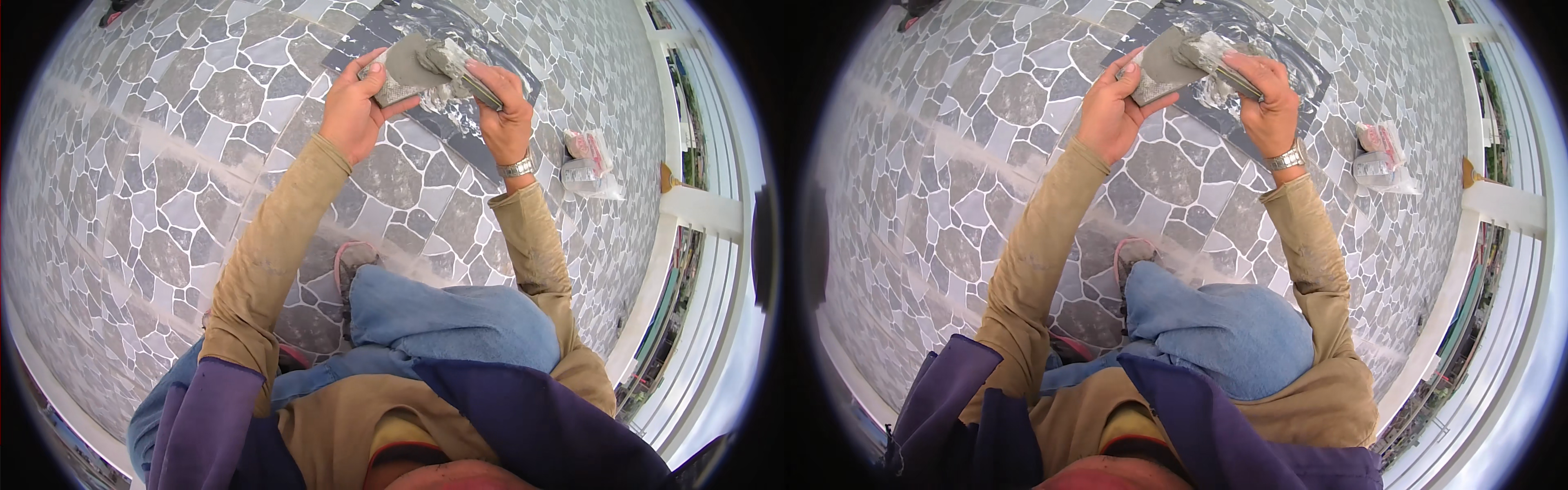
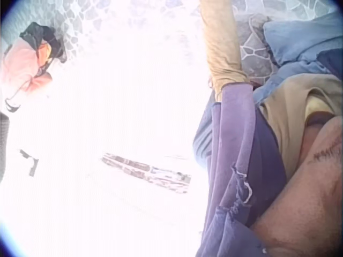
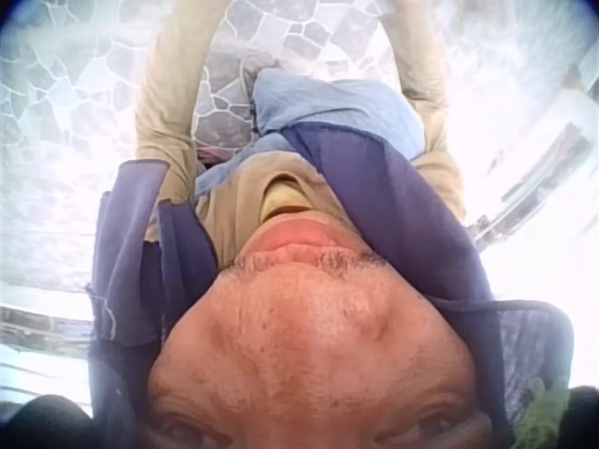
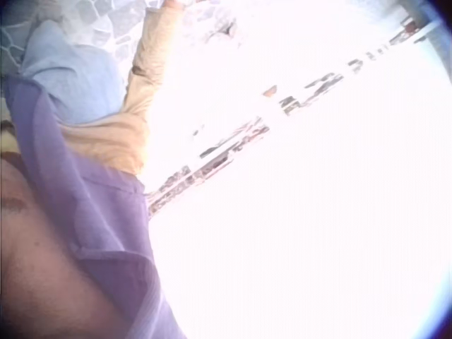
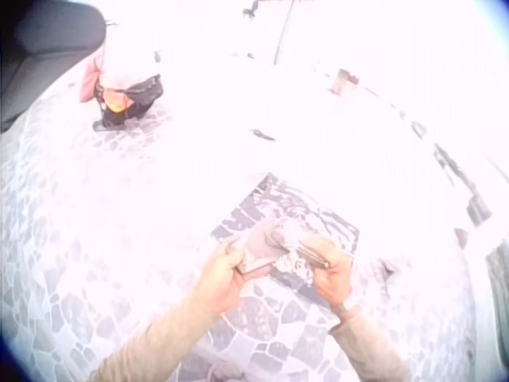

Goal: The person applies grout to the gaps between floor tiles using a trowel and a small piece of tile.

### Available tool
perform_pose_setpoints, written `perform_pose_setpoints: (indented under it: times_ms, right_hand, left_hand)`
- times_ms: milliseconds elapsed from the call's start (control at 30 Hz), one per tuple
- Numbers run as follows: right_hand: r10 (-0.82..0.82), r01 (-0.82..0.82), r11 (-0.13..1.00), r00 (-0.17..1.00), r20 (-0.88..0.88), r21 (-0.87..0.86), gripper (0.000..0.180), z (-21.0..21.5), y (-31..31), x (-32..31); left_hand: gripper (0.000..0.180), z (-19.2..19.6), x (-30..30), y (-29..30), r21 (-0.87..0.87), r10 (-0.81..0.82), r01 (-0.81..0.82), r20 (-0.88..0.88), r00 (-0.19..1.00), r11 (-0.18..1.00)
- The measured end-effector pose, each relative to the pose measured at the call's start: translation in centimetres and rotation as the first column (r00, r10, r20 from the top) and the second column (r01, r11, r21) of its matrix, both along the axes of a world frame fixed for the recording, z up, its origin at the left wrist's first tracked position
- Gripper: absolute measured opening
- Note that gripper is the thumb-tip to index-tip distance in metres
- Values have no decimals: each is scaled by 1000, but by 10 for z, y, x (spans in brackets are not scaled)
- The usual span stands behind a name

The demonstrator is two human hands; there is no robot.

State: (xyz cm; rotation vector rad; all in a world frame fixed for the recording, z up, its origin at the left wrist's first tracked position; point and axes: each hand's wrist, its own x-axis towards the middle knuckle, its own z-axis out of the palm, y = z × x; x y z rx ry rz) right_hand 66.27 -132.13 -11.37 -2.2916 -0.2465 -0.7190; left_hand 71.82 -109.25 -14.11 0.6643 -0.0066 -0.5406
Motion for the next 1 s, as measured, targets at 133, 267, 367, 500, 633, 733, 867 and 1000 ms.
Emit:
perform_pose_setpoints:
  times_ms: [133,267,367,500,633,733,867,1000]
  right_hand:
    - [-28,19,971,999,-34,-239,54,-17,-30,21]
    - [-274,172,922,923,-271,-347,47,-62,-95,55]
    - [-457,167,772,817,-352,-613,42,-91,-140,93]
    - [-539,112,643,769,-344,-757,44,-129,-153,124]
    - [-497,-114,684,650,-575,-720,54,-141,-155,131]
    - [-447,-178,604,731,-515,-777,51,-140,-128,125]
    - [-304,-355,662,678,-669,-660,49,-111,-164,118]
    - [-140,-110,955,651,-746,-275,44,-74,-174,91]
  left_hand:
    - [42,-15,1,4,-23,31,-30,28,999,999]
    - [38,-24,13,16,-60,37,-36,21,999,998]
    - [42,-37,15,22,-36,56,-58,-58,997,998]
    - [42,-64,-2,28,-96,25,-41,-161,987,995]
    - [42,-77,-19,33,-43,44,-56,-243,969,997]
    - [33,-90,-22,52,-36,39,-49,-253,967,998]
    - [33,-92,-21,39,-28,19,-28,-266,964,999]
    - [35,-87,-22,26,-17,-46,43,-274,961,999]
